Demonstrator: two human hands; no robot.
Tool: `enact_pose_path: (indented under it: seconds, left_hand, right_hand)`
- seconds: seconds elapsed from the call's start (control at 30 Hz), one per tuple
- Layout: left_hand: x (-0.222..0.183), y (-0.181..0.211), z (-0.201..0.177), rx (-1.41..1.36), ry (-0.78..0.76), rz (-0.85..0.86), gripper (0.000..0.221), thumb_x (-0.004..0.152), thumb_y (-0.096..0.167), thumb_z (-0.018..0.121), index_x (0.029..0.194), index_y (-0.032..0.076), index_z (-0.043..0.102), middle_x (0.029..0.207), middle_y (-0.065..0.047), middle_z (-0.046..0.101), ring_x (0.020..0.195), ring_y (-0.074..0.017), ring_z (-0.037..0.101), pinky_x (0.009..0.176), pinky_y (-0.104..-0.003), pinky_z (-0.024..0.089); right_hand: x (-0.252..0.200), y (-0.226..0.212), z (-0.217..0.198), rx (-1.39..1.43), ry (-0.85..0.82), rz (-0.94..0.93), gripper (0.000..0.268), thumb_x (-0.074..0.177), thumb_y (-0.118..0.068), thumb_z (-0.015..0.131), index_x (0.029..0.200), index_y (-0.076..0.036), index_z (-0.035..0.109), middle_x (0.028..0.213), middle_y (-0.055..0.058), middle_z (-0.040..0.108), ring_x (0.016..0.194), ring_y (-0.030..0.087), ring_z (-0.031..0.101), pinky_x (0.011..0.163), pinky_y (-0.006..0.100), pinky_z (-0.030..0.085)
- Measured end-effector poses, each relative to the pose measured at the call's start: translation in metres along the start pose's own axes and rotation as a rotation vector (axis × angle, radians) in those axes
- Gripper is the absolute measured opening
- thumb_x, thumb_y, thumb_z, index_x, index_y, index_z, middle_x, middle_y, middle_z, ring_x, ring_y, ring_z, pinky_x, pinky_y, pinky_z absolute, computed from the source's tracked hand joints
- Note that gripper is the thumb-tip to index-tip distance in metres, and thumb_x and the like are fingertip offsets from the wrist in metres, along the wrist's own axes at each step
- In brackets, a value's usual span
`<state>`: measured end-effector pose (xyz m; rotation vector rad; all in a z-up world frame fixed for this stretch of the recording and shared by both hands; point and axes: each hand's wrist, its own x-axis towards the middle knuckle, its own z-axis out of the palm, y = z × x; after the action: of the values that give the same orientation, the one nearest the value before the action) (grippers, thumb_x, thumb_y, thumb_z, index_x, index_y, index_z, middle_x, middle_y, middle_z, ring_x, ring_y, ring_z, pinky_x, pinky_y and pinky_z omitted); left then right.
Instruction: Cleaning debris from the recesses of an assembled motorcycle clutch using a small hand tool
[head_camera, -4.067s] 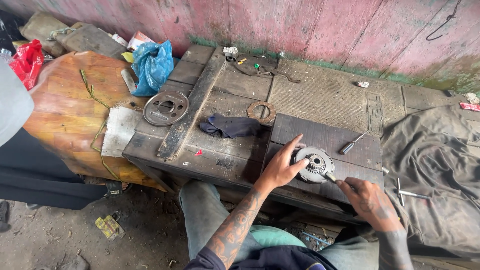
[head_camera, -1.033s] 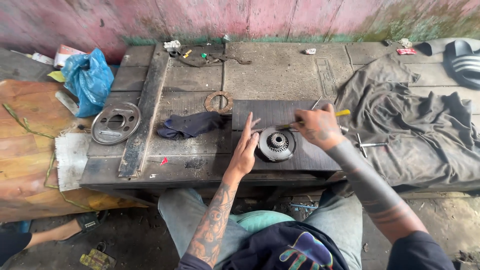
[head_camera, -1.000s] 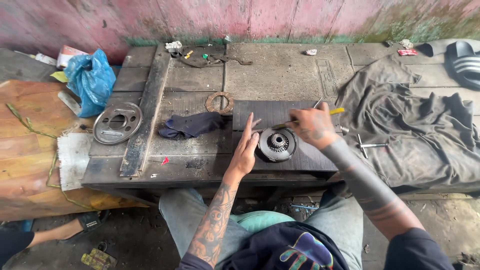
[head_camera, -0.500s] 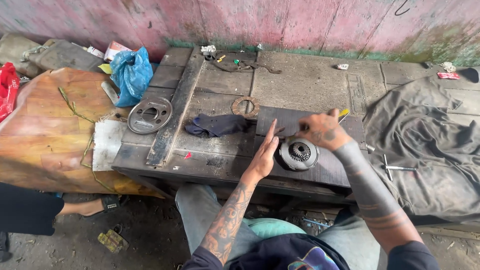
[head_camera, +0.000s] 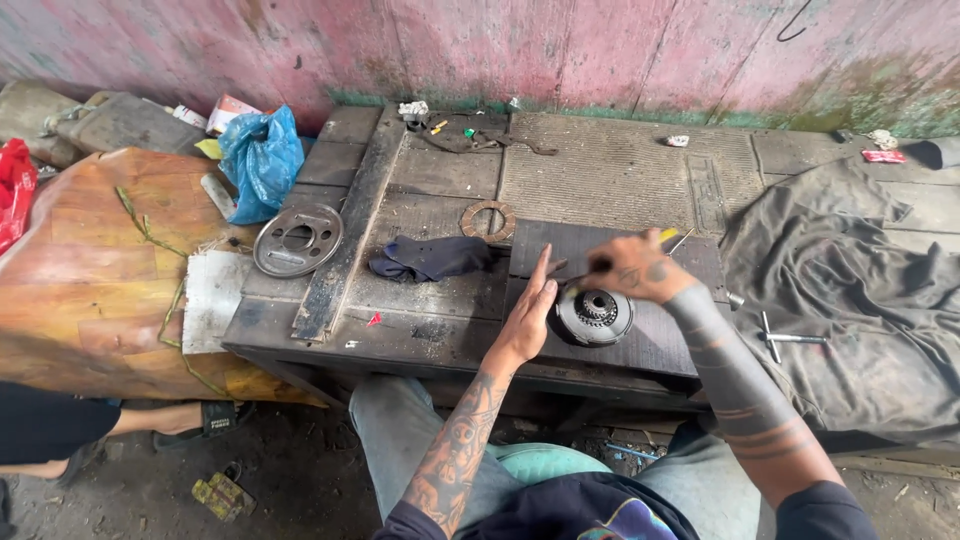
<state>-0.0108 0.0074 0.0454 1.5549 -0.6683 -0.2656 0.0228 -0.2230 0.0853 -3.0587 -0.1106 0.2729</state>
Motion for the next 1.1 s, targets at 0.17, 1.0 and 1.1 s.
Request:
enact_pose_path:
  seconds: [0.17,1.0,1.1]
  left_hand:
    - [0.000,-0.003,0.000,-0.005,0.016,-0.024,0.067,0.110,0.044,0.024,0.166,0.012,0.004,0.167,-0.028,0.012,0.152,-0.0489,0.012,0.122,-0.061,0.012]
    - [0.001,-0.001,0.006,-0.122,-0.012,-0.007,0.065,0.111,0.042,0.019,0.164,0.010,-0.001,0.163,-0.034,0.018,0.148,-0.0533,0.022,0.121,-0.064,0.019]
    - [-0.001,-0.010,0.003,-0.090,0.006,0.031,0.063,0.110,0.033,0.023,0.164,0.009,0.001,0.161,-0.032,0.024,0.144,-0.0503,0.036,0.120,-0.064,0.023]
  right_hand:
    - [0.016,0.006,-0.007,0.165,-0.056,-0.036,0.032,0.085,-0.062,0.068,0.095,-0.033,0.078,0.096,-0.006,0.081,0.107,0.023,0.075,0.105,0.046,0.035]
    - [0.005,0.011,-0.022,0.099,-0.119,-0.103,0.027,0.093,-0.052,0.067,0.105,-0.030,0.077,0.100,-0.002,0.080,0.105,0.024,0.073,0.103,0.047,0.030]
    - [-0.021,0.035,-0.006,0.219,-0.037,-0.087,0.037,0.094,-0.056,0.059,0.104,-0.023,0.074,0.106,0.005,0.080,0.110,0.034,0.072,0.103,0.050,0.039]
